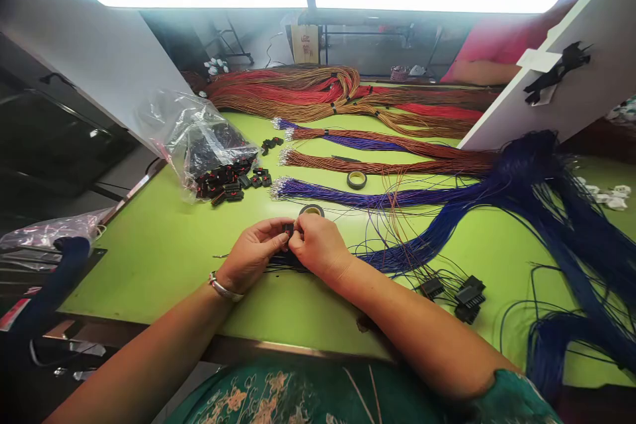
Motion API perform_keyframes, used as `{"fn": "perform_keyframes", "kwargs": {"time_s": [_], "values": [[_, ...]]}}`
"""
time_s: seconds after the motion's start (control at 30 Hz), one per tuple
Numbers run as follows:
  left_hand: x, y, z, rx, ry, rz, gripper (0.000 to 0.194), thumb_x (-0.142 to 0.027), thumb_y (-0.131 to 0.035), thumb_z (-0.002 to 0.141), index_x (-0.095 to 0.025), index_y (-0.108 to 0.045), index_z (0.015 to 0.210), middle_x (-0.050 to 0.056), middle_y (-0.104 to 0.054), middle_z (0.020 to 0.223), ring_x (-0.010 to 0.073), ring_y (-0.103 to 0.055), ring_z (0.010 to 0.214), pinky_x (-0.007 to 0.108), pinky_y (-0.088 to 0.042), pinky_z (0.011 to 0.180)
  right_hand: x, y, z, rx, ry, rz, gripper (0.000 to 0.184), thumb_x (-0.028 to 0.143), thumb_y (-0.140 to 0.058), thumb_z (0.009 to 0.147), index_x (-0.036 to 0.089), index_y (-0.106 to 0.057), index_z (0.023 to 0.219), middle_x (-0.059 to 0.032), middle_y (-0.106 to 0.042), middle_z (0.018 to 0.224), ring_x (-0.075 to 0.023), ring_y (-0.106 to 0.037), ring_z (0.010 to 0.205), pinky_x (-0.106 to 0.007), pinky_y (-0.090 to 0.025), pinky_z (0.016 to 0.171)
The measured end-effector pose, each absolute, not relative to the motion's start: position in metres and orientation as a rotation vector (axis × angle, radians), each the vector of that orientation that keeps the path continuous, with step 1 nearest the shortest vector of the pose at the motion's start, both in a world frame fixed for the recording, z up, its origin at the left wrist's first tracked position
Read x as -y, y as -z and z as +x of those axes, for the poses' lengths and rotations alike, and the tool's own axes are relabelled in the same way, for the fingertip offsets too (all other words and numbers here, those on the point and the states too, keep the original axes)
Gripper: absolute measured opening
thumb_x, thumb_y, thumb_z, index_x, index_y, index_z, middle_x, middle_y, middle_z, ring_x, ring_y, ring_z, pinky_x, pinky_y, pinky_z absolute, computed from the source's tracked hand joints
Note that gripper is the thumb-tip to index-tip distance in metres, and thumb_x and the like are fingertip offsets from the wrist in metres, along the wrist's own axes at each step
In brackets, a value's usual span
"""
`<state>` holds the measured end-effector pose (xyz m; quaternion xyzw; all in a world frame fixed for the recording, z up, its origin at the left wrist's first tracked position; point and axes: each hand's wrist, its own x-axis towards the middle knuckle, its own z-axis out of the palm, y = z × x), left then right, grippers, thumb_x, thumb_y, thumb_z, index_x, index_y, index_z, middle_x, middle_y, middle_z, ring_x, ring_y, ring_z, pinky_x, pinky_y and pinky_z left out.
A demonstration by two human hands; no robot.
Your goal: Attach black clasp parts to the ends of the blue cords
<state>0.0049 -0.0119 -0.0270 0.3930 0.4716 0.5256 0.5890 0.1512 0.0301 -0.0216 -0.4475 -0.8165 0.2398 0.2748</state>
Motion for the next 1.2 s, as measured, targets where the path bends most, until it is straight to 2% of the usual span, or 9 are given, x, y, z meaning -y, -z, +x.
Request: {"fn": "perform_keyframes", "kwargs": {"time_s": [0.13,0.3,0.43,0.53,0.63,0.83,1.03,1.2], "values": [[0.01,0.024,0.005,-1.057,-1.235,0.862,0.028,-0.024,-0.074,0.067,-0.017,-0.071,0.094,0.007,-0.07,0.091,0.0153,-0.06,0.077,0.027,-0.046,0.073,-0.029,0.013,0.154,2.205,-0.648,-1.167,0.009,0.016,-0.052,0.074,0.018,-0.055,0.066,-0.0006,-0.057,0.065,-0.011,-0.045,0.059,-0.022,-0.034,0.057],[0.007,0.014,0.002,-1.003,-1.292,0.735,0.028,-0.021,-0.075,0.065,-0.018,-0.07,0.093,0.003,-0.067,0.084,0.011,-0.057,0.071,0.025,-0.044,0.068,-0.065,-0.024,0.166,2.347,-0.717,-1.085,0.013,0.02,-0.052,0.08,0.017,-0.064,0.075,-0.0019,-0.063,0.071,-0.0112,-0.051,0.064,-0.023,-0.038,0.061],[0.006,0.012,0.0,-1.015,-1.298,0.61,0.033,-0.02,-0.078,0.061,-0.015,-0.069,0.093,0.003,-0.065,0.082,0.0099,-0.056,0.068,0.025,-0.044,0.067,-0.133,-0.032,0.169,2.49,-0.368,-1.413,0.015,0.022,-0.053,0.079,0.018,-0.068,0.083,-0.0073,-0.066,0.085,-0.0159,-0.055,0.075,-0.027,-0.04,0.068],[0.006,0.013,-0.002,-1.01,-1.282,0.584,0.035,-0.02,-0.079,0.06,-0.014,-0.069,0.093,0.004,-0.064,0.081,0.0102,-0.056,0.068,0.025,-0.043,0.066,-0.179,-0.015,0.17,2.508,-0.1,-1.744,0.022,0.025,-0.054,0.079,0.014,-0.067,0.092,-0.0127,-0.064,0.095,-0.018,-0.056,0.079,-0.028,-0.04,0.068],[0.007,0.015,-0.004,-1.008,-1.264,0.585,0.036,-0.022,-0.078,0.061,-0.015,-0.068,0.094,0.004,-0.064,0.08,0.0101,-0.055,0.067,0.025,-0.042,0.065,-0.207,0.006,0.173,2.481,-0.004,-1.821,0.028,0.03,-0.054,0.08,0.013,-0.066,0.098,-0.0138,-0.061,0.102,-0.0186,-0.056,0.083,-0.027,-0.04,0.069],[0.006,0.018,-0.007,-1.007,-1.214,0.608,0.035,-0.023,-0.077,0.064,-0.015,-0.067,0.096,0.004,-0.064,0.083,0.0102,-0.055,0.067,0.025,-0.042,0.065,-0.229,0.016,0.181,2.512,-0.051,-1.744,0.021,0.028,-0.053,0.08,0.016,-0.068,0.085,-0.0091,-0.066,0.09,-0.0186,-0.056,0.082,-0.026,-0.039,0.07],[0.007,0.016,-0.007,-1.023,-1.219,0.609,0.036,-0.024,-0.077,0.064,-0.015,-0.066,0.097,0.004,-0.063,0.084,0.01,-0.055,0.068,0.025,-0.042,0.066,-0.22,-0.007,0.191,2.304,0.1,-1.724,0.022,0.026,-0.047,0.081,0.015,-0.066,0.086,-0.0106,-0.067,0.087,-0.0201,-0.057,0.077,-0.028,-0.038,0.067],[0.007,0.016,-0.006,-1.031,-1.222,0.623,0.037,-0.024,-0.077,0.063,-0.014,-0.066,0.097,0.005,-0.063,0.085,0.0102,-0.055,0.068,0.025,-0.042,0.065,-0.196,-0.013,0.199,2.315,-0.033,-1.612,0.018,0.026,-0.052,0.077,0.017,-0.066,0.083,-0.0055,-0.067,0.08,-0.0171,-0.055,0.072,-0.026,-0.037,0.065]]}}
